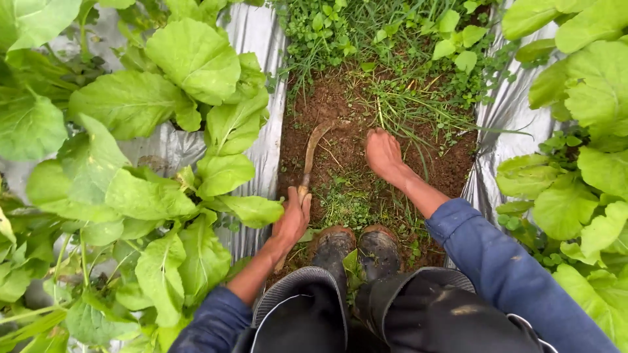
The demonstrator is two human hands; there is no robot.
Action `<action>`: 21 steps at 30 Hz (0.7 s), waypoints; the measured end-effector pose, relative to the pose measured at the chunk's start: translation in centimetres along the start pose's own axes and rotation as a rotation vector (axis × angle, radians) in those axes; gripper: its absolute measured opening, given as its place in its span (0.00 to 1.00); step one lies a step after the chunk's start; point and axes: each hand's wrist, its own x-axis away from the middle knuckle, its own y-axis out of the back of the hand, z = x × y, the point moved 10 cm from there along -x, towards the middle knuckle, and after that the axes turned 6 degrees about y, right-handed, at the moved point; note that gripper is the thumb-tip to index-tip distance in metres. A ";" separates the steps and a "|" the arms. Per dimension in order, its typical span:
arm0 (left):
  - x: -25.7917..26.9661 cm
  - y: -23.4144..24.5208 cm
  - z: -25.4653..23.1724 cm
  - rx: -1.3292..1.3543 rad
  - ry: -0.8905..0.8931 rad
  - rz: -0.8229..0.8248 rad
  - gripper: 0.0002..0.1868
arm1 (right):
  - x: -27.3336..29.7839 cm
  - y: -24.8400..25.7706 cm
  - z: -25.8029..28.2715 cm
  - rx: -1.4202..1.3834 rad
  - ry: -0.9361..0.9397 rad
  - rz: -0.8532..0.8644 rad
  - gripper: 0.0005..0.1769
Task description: The person uses a hand hoe to loosen the soil and remove weeds from a narrow path between rows of leafy green vegetables. They repeatedly scrape the tool against the ground and pull up unwanted plants by hand, gathering them into a pile.
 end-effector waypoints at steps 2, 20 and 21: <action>3.1 -5.2 -1.2 -1.272 -0.494 0.347 0.30 | 0.5 -1.0 0.1 -0.209 -0.032 0.137 0.09; -0.3 -12.5 3.7 0.469 0.437 -0.025 0.27 | 8.5 -3.1 5.1 -0.105 0.223 0.416 0.22; 0.8 -13.4 3.4 0.469 0.439 -0.012 0.27 | 9.3 -3.2 5.1 -0.112 0.221 0.427 0.22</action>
